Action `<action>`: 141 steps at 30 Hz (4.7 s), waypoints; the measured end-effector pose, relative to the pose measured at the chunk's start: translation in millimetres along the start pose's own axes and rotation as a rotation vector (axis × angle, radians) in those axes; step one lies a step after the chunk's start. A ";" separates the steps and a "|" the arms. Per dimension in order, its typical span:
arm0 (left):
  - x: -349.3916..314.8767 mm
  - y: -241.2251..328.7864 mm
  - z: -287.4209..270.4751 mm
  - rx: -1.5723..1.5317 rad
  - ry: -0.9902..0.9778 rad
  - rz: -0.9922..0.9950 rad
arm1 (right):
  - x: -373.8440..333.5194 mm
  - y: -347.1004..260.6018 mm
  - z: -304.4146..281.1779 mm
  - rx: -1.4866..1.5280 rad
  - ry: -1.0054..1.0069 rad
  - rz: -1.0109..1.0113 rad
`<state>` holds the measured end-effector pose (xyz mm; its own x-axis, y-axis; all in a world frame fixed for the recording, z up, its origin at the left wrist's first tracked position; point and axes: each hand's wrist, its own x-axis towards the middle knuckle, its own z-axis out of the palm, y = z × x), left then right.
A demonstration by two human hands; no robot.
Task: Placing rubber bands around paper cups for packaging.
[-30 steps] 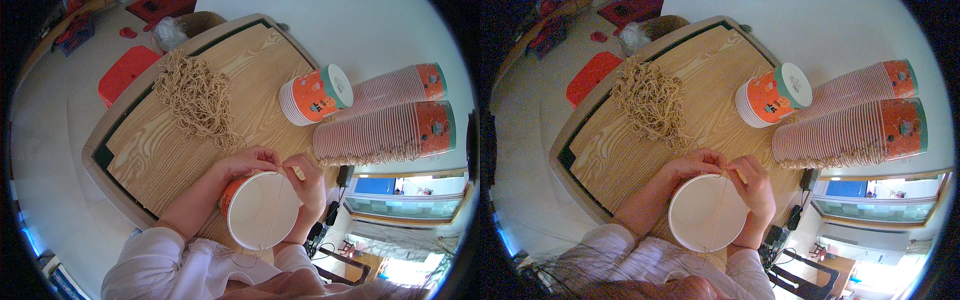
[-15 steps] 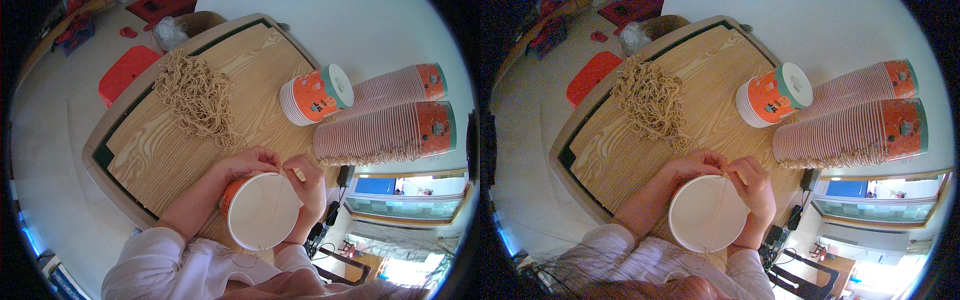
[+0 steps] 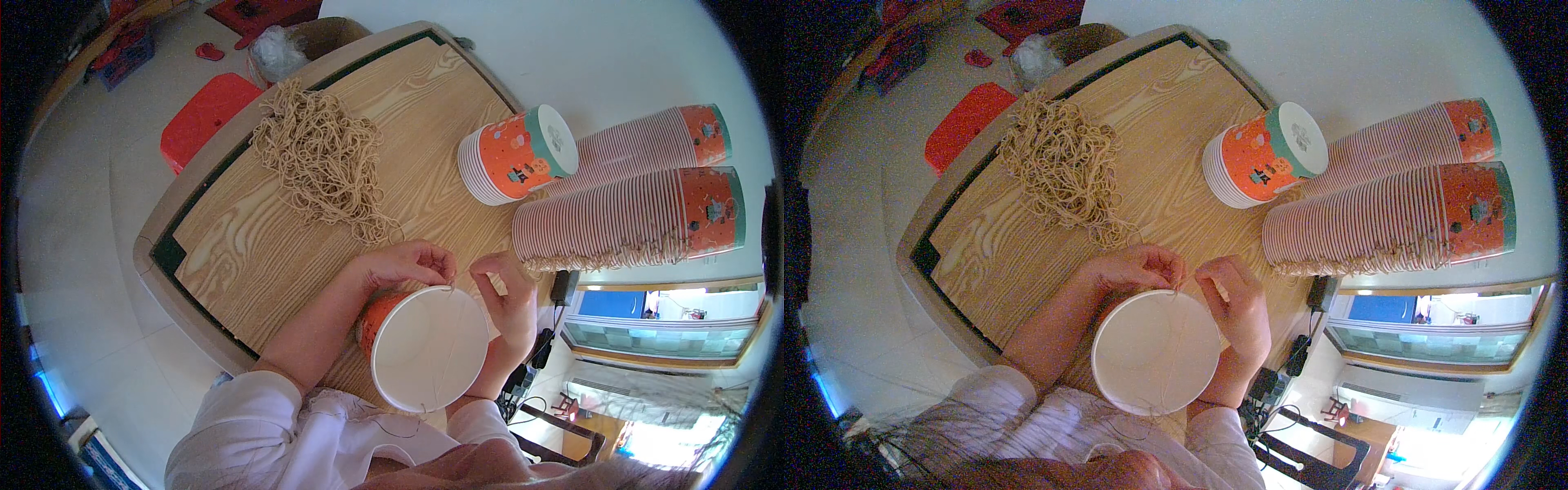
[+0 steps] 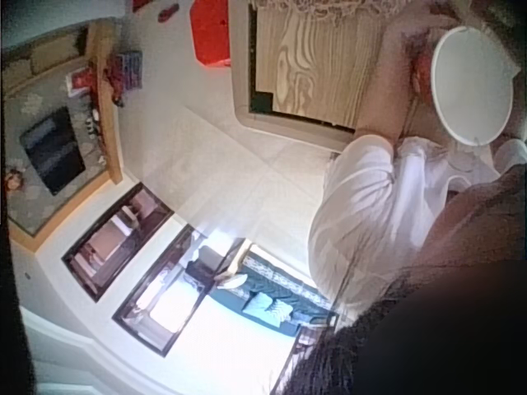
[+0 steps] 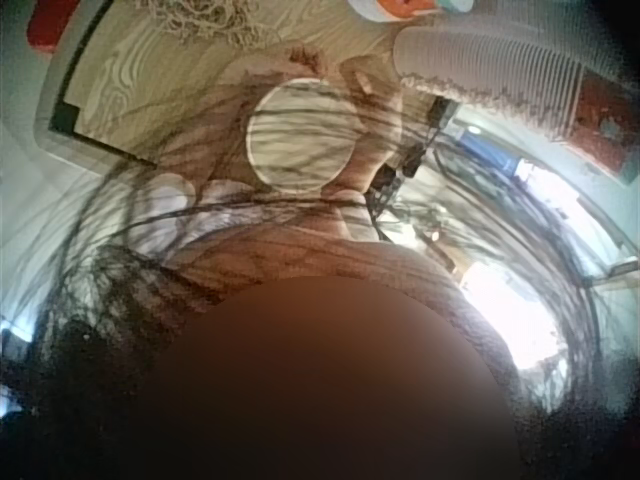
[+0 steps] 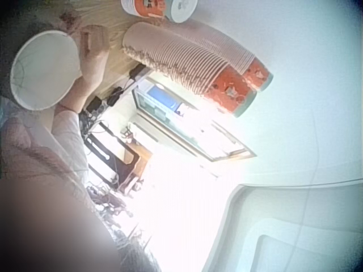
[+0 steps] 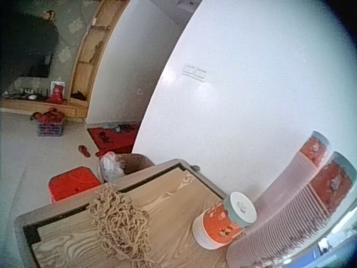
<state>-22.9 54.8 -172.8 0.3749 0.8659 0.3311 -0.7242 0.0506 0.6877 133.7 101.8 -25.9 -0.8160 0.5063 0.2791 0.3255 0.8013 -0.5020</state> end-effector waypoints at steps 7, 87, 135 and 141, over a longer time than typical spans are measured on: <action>1.1 -9.2 -3.7 0.009 0.033 -0.008 | 2.9 -1.3 1.2 0.023 -0.023 -0.037; -113.3 125.7 189.7 1.898 1.011 -0.227 | -41.7 -99.8 41.9 -0.206 0.124 0.263; -118.7 118.0 185.5 1.942 0.650 -0.075 | -41.7 -41.7 7.0 0.638 -0.298 0.495; -122.1 125.3 185.1 1.884 0.801 -0.060 | -50.5 -50.6 -7.4 0.724 -0.383 0.640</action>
<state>-52.3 -136.7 -7.5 -0.2947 0.8892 0.3500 0.8408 0.0672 0.5372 162.0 38.0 -8.6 -0.7299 0.5325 -0.4285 0.4899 -0.0295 -0.8713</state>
